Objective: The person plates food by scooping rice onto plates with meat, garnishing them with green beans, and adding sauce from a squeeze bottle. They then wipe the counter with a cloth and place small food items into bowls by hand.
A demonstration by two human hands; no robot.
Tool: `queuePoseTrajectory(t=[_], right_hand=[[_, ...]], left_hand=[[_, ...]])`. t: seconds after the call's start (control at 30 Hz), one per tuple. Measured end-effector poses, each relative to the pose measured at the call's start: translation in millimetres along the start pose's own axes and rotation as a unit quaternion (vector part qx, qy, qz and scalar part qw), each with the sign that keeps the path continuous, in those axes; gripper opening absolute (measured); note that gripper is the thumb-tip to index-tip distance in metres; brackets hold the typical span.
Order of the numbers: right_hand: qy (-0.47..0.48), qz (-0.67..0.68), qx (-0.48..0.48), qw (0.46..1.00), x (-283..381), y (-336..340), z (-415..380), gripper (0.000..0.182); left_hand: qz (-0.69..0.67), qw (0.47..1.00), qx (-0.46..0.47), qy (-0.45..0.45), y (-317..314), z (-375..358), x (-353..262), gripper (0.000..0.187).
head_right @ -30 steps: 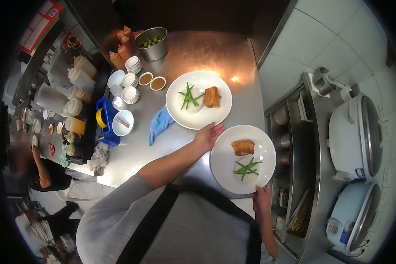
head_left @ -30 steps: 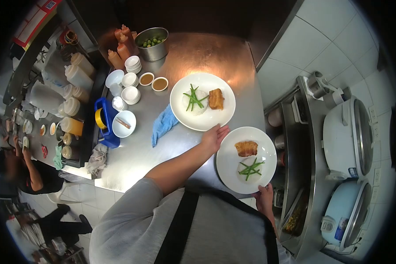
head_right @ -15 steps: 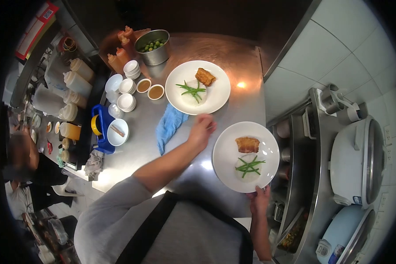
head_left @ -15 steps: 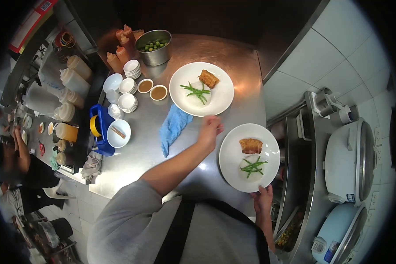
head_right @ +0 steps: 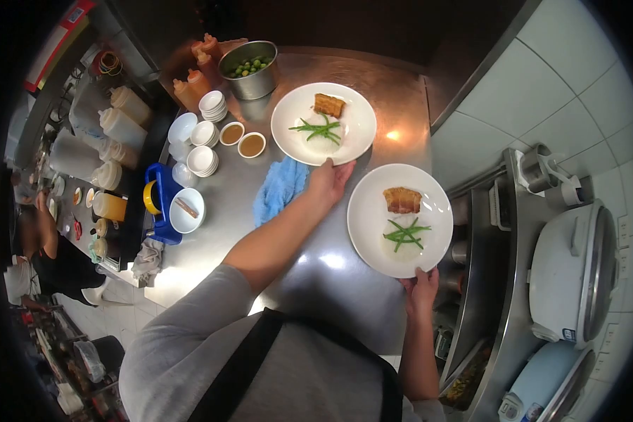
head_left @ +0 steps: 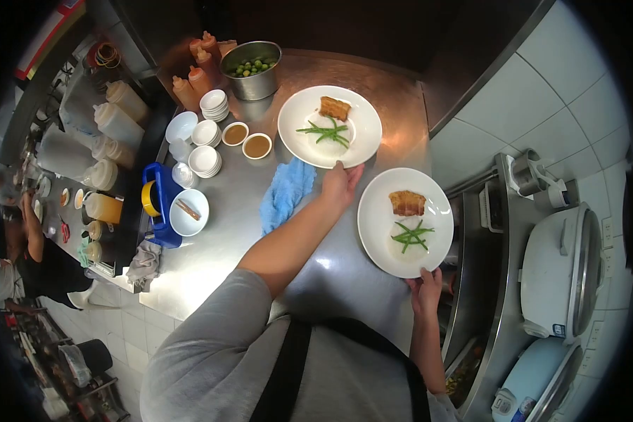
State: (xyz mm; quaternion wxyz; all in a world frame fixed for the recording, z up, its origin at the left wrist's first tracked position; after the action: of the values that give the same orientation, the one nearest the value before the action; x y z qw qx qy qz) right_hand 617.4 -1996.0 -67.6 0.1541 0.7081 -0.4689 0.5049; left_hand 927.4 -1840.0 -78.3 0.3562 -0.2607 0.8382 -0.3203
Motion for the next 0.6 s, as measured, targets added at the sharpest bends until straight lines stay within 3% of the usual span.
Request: queuePoseTrajectory(t=[0.2,0.33,0.47,0.53,0.57,0.6], right_hand=[[0.021,0.003,0.009,1.000,14,-42,39,0.028],[0.022,0.002,0.024,0.999,19,-74,70,0.030],[0.026,0.028,0.041,0.998,30,-112,99,0.030],[0.018,0.018,0.035,0.999,30,-120,115,0.030],[0.016,0.015,0.036,0.999,30,-126,122,0.029],[0.019,0.011,0.029,0.999,32,-131,124,0.027]], left_hand=[[0.021,1.000,-0.016,-0.004,-28,70,-15,0.034],[0.051,0.998,-0.037,0.024,-38,77,-39,0.036],[0.210,0.978,0.005,-0.004,-31,64,-59,0.037],[0.472,0.862,0.064,-0.174,-22,32,-83,0.034],[0.586,0.764,0.090,-0.255,-18,6,-89,0.034],[0.683,0.625,0.058,-0.374,-23,-38,-103,0.034]])
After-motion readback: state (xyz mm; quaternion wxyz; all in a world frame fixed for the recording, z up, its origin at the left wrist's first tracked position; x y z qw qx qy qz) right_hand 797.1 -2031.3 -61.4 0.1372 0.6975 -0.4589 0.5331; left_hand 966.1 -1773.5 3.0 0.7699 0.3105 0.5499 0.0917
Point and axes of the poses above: each hand's wrist, its own z-axis towards the middle knuckle, its own y-axis out of the back of the hand, x = y × z, the point moved 9 cm from there along z, towards the middle knuckle, and after that the axes turned 2 degrees about z, right-handed, at the moved point
